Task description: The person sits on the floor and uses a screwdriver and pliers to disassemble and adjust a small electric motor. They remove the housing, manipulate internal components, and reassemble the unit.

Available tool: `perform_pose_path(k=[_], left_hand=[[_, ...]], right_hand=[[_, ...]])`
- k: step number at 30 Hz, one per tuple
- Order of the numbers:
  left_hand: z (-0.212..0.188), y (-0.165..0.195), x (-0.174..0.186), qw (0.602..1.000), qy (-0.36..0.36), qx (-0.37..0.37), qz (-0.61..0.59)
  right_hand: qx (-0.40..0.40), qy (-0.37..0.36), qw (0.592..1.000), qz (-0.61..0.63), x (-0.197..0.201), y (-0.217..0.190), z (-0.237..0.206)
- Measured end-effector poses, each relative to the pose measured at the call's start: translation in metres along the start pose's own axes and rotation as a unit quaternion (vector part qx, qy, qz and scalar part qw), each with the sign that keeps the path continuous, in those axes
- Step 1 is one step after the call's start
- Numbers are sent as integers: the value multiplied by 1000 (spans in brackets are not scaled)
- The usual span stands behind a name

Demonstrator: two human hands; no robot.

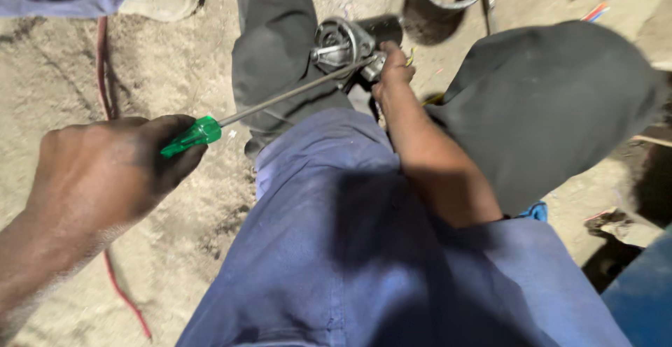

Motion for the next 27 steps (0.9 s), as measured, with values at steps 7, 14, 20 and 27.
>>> perform_pose_path(k=[7, 14, 20, 27], left_hand=[[7, -45, -18, 947, 98, 35, -304], [200, -26, -33, 827, 324, 49, -457], [365, 83, 3, 817, 282, 126, -488], [438, 128, 3, 848, 365, 179, -341]], right_hand=[[-119, -185, 974, -57, 1, -12, -18], [-145, -214, 965, -42, -9, -26, -47], [-150, -203, 967, -34, -13, -49, -78], [-183, -135, 974, -19, -21, -61, -76]])
Point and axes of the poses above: each hand's wrist, its own z-axis towards the middle knuckle, its own x-axis out of the back of the hand, y = z × x, the point moved 1 cm from there along z, towards the middle knuckle, and after that the axes turned 11 degrees about z, right-handed, at the moved point
